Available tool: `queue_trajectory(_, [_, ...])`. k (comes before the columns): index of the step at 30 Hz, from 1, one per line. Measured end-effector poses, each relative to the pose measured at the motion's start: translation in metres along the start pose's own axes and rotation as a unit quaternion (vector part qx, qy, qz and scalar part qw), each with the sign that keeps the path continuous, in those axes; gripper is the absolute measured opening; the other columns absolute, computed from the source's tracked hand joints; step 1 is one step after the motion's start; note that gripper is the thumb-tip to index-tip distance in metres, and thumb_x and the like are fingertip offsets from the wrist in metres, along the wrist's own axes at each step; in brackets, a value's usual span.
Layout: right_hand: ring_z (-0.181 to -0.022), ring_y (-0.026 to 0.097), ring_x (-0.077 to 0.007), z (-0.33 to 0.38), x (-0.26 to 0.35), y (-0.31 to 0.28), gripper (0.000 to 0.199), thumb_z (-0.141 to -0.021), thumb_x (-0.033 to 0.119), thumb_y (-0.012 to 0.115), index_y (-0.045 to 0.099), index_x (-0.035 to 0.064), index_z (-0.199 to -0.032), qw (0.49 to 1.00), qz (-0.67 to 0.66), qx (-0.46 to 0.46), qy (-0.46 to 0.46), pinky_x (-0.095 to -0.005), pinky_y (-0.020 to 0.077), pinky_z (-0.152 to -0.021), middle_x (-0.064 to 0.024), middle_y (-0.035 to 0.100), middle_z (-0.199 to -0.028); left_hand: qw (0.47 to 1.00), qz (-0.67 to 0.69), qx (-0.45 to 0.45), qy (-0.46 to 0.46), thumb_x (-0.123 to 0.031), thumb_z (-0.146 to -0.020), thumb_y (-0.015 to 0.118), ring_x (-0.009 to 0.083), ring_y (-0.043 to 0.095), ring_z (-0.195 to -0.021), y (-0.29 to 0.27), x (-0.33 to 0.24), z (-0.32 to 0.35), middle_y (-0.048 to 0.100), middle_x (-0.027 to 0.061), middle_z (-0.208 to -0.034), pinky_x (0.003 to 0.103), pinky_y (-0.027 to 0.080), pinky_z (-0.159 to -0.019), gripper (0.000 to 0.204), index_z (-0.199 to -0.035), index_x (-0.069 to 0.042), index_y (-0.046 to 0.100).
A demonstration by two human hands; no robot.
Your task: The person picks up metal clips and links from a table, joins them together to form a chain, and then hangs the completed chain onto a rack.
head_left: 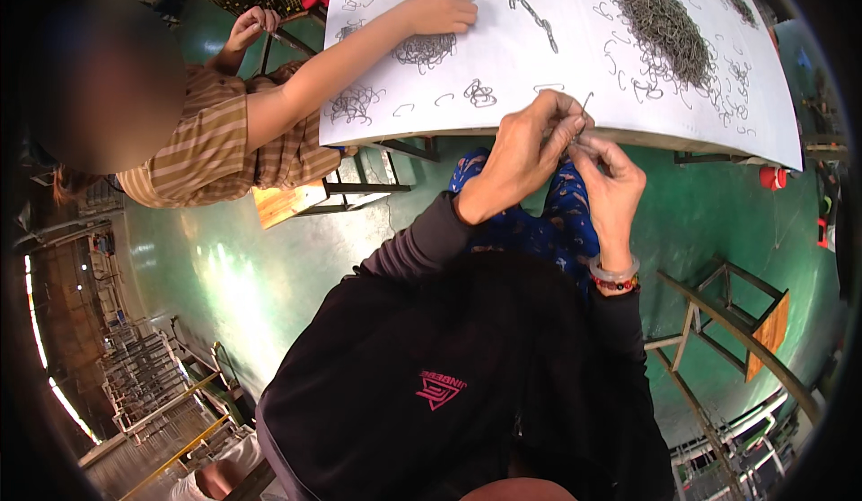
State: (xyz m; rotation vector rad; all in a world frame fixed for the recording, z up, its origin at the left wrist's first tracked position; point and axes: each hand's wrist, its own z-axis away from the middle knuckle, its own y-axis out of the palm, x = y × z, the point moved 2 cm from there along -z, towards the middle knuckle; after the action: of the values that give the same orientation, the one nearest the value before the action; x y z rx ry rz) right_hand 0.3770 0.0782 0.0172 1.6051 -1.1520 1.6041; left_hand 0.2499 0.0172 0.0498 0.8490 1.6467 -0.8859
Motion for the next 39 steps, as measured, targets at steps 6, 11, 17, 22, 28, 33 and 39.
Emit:
queue_trajectory(6, [-0.068,0.056,-0.0071,-0.058,-0.002,-0.006,0.023,-0.090,0.016,0.056,0.067,-0.0001,-0.101,0.998,0.034,0.025,0.055,-0.0206,0.0449,-0.060,-0.0063,0.068,-0.082,0.999,0.003,0.029,0.017,-0.006,-0.090,0.055,0.0128,0.060,-0.086,-0.005,0.003,0.007,0.064,0.0079,-0.089,0.027,0.047,-0.078,0.010,-0.096,0.002,0.053])
queue_trajectory(11, [-0.076,0.064,-0.0338,-0.171,-0.063,0.046,0.020,-0.083,0.016,0.060,0.067,-0.0020,-0.088,0.932,0.341,0.039,-0.115,-0.0390,0.0488,-0.065,-0.0225,0.064,-0.081,0.998,0.038,0.047,0.000,-0.006,-0.090,0.055,0.0127,0.059,-0.087,0.002,0.006,0.007,0.064,0.0083,-0.091,0.027,0.047,-0.079,0.009,-0.095,0.001,0.053])
queue_trajectory(17, [-0.074,0.063,-0.0380,-0.187,-0.088,0.072,0.013,-0.078,0.007,0.061,0.065,-0.0057,-0.080,0.906,0.406,0.085,-0.087,-0.0391,0.0511,-0.069,-0.0266,0.062,-0.081,0.999,0.013,0.040,0.024,-0.006,-0.089,0.057,0.0146,0.061,-0.088,0.002,0.002,0.005,0.065,0.0090,-0.091,0.028,0.048,-0.080,0.010,-0.096,0.001,0.054])
queue_trajectory(22, [-0.063,0.063,-0.0193,-0.134,-0.024,0.035,0.018,-0.075,0.003,0.067,0.063,-0.0072,-0.090,0.980,-0.008,0.159,0.121,-0.0269,0.0485,-0.059,-0.0152,0.065,-0.075,0.999,-0.004,0.009,0.030,-0.009,-0.090,0.057,0.0115,0.059,-0.083,-0.006,0.013,0.003,0.065,0.0065,-0.088,0.026,0.047,-0.076,0.011,-0.095,0.000,0.056])
queue_trajectory(28, [-0.064,0.053,-0.0104,-0.074,0.034,0.001,0.026,-0.074,-0.002,0.069,0.061,-0.0072,-0.098,0.983,-0.152,0.074,0.075,-0.0207,0.0409,-0.059,-0.0095,0.063,-0.078,0.999,-0.020,-0.002,0.033,-0.010,-0.089,0.057,0.0165,0.064,-0.086,-0.005,0.019,0.002,0.065,0.0093,-0.087,0.029,0.049,-0.075,0.013,-0.096,0.001,0.056])
queue_trajectory(33, [-0.062,0.053,-0.0095,-0.056,0.045,-0.006,0.023,-0.074,-0.005,0.069,0.061,-0.0068,-0.096,0.987,-0.154,0.024,0.043,-0.0200,0.0404,-0.056,-0.0094,0.063,-0.076,0.995,-0.058,0.021,0.080,-0.007,-0.086,0.059,0.0238,0.065,-0.082,0.000,0.013,0.002,0.060,0.0130,-0.089,0.032,0.050,-0.071,0.013,-0.096,0.001,0.055])
queue_trajectory(39, [-0.059,0.052,-0.0085,-0.050,0.045,0.005,0.020,-0.075,-0.005,0.069,0.062,-0.0065,-0.093,0.988,-0.152,0.009,0.020,-0.0198,0.0395,-0.054,-0.0083,0.063,-0.074,0.985,-0.119,-0.057,0.111,-0.015,-0.084,0.064,0.0268,0.063,-0.087,-0.026,0.023,0.006,0.060,0.0133,-0.100,0.034,0.049,-0.075,0.028,-0.108,-0.003,0.055])
